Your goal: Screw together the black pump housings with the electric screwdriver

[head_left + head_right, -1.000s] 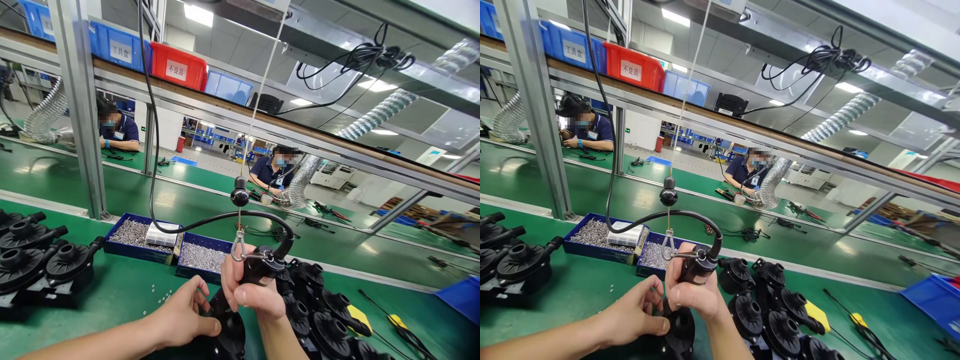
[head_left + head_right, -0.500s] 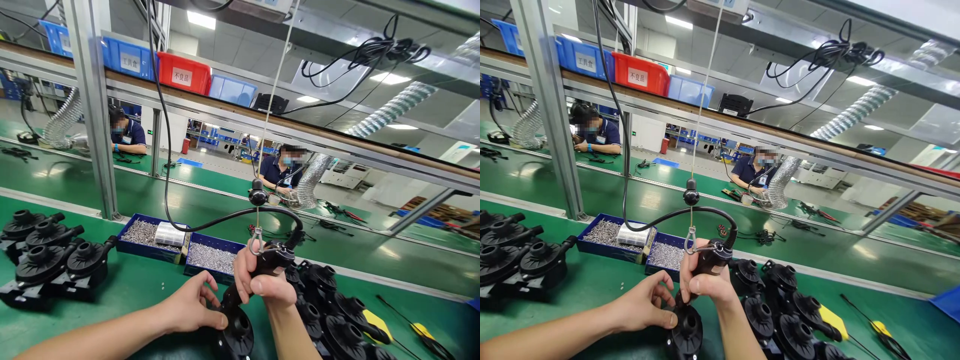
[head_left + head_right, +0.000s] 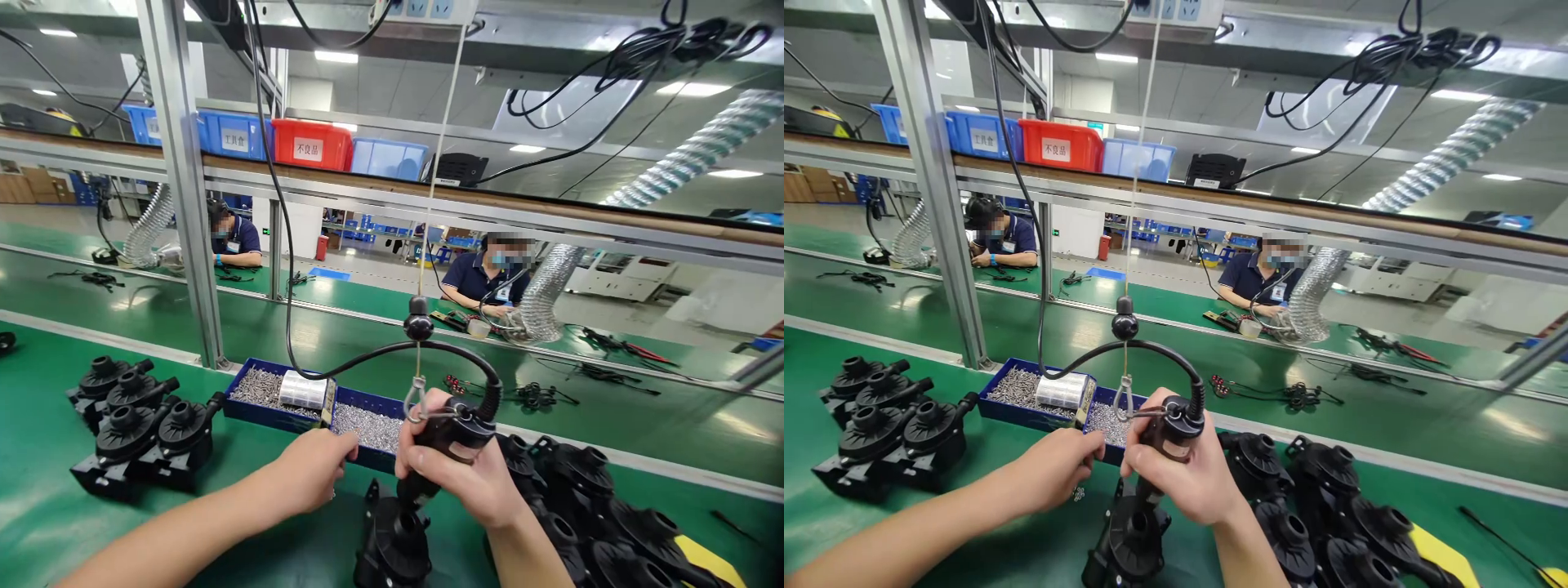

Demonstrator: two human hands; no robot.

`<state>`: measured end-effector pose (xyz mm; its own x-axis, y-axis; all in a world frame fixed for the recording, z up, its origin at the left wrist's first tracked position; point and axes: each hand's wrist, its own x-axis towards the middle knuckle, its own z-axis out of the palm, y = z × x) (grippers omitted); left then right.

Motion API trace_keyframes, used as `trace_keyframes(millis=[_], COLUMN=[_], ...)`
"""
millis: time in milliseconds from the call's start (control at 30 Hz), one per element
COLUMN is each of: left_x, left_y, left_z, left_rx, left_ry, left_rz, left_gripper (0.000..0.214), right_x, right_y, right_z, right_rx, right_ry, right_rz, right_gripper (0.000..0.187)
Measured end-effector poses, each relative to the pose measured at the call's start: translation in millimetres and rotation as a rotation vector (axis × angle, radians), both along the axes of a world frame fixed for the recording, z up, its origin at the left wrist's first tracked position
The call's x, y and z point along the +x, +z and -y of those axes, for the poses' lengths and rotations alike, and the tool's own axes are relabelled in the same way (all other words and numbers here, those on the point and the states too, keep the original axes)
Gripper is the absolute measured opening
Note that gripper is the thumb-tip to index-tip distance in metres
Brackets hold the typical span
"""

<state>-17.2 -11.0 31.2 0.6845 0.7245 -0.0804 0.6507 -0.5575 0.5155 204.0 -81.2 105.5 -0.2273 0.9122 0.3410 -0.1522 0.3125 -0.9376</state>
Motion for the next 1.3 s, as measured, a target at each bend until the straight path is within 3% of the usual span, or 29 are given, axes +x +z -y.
trace_keyframes(millis=[100,333,567,700,1000,1300], left_x=[-1.6,3.7,5.6,8.1,26.6,38.4], left_y=[-2.1,-18.7,-25.3,-35.9,-52.9,-74.4], left_z=[-5.6,-7.7,-7.6,-1.9,12.6,7.8], left_rx=[0.045,0.033,-0.007,-0.066,-0.523,-0.950], left_ry=[-0.017,-0.046,-0.001,0.043,0.152,0.244], left_rz=[-0.226,-0.296,-0.253,-0.099,0.384,0.504], left_gripper=[0.049,0.050,0.048,0.044,0.032,0.038], right_x=[-2.3,4.6,5.1,5.4,-2.7,-7.9], right_y=[7.9,1.5,-3.5,-2.8,7.1,15.8], right_z=[1.4,-4.0,-3.6,-3.1,9.2,13.1], right_rx=[0.004,0.066,0.062,0.048,-0.062,-0.093], right_ry=[-0.041,0.048,0.059,0.041,-0.064,-0.192], right_rz=[0.024,0.087,0.084,0.105,0.061,0.188], right_gripper=[0.032,0.017,0.020,0.025,0.032,0.035])
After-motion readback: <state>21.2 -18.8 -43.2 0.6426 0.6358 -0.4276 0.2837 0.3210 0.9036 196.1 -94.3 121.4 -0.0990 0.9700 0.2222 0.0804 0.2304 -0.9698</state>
